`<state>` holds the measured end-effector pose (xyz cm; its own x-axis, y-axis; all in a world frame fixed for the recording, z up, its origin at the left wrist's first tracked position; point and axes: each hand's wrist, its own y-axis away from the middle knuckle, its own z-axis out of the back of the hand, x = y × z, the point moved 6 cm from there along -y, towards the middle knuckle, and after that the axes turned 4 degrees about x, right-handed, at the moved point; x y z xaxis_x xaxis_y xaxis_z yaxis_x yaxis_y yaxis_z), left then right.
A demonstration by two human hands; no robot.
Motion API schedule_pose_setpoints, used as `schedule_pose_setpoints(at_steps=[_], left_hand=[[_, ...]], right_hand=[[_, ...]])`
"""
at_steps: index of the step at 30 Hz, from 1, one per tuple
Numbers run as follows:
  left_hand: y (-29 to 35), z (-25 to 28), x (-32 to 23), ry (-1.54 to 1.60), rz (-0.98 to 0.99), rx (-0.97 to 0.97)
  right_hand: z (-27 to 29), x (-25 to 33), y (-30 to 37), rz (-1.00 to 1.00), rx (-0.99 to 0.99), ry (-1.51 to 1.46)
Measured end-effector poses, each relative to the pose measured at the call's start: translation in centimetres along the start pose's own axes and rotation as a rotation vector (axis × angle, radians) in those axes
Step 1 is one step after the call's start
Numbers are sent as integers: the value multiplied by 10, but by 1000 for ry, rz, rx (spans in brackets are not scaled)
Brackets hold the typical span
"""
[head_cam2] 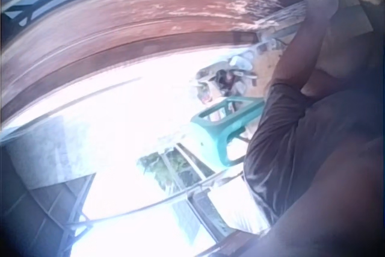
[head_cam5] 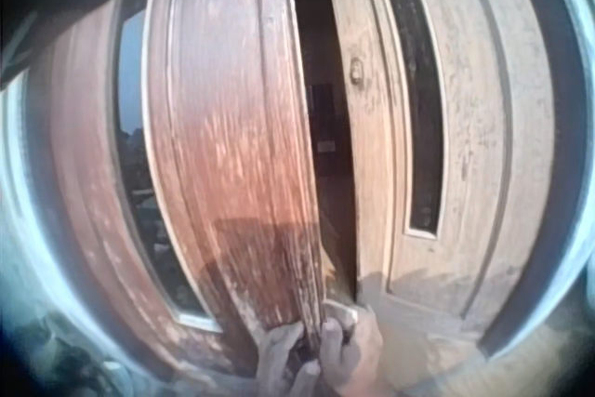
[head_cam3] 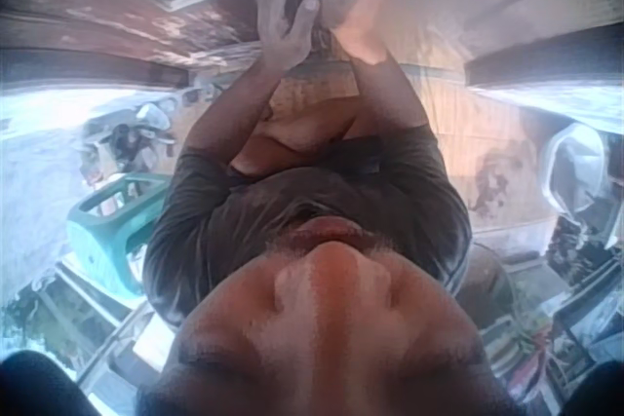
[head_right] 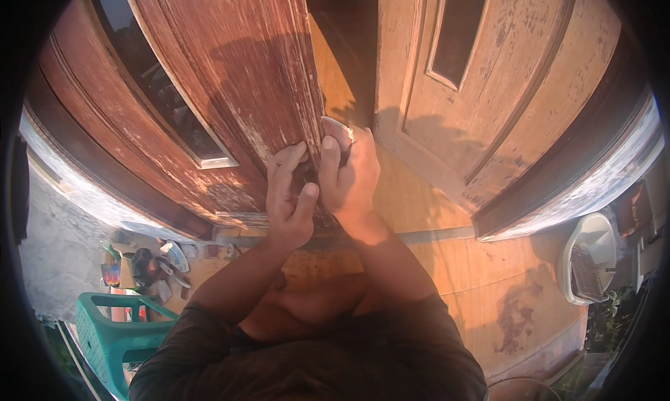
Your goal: The person sits on the floor and sands a wooden door using a sanding block. They work on the lower edge and side of the door, moving the sanding block back and forth to smooth the surface.
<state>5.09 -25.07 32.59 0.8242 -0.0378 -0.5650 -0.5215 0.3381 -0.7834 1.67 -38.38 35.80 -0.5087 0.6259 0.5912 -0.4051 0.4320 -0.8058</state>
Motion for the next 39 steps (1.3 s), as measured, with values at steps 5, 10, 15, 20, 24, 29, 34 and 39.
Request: schedule_pose_setpoints(at_steps=[5,10,15,20,24,29,34,39], left_hand=[[-2,-3,2,5,19,5],[-2,-4,7,94,38,15],[-3,1,6,100,-19,26],[-1,1,2,60,-3,68],[-2,1,3,33,15,116],[-2,5,2,199,-10,71],[0,4,0,168,2,60],[-1,4,1,174,17,72]], right_hand=[[-4,27,-46,128,-119,150],[-8,27,-63,67,-135,178],[-6,21,-16,65,-61,181],[-6,30,-46,27,-112,168],[-8,38,-90,17,-164,123],[-8,23,-35,27,-96,176],[-6,17,-18,-51,-31,160],[-6,50,-96,201,-178,175]])
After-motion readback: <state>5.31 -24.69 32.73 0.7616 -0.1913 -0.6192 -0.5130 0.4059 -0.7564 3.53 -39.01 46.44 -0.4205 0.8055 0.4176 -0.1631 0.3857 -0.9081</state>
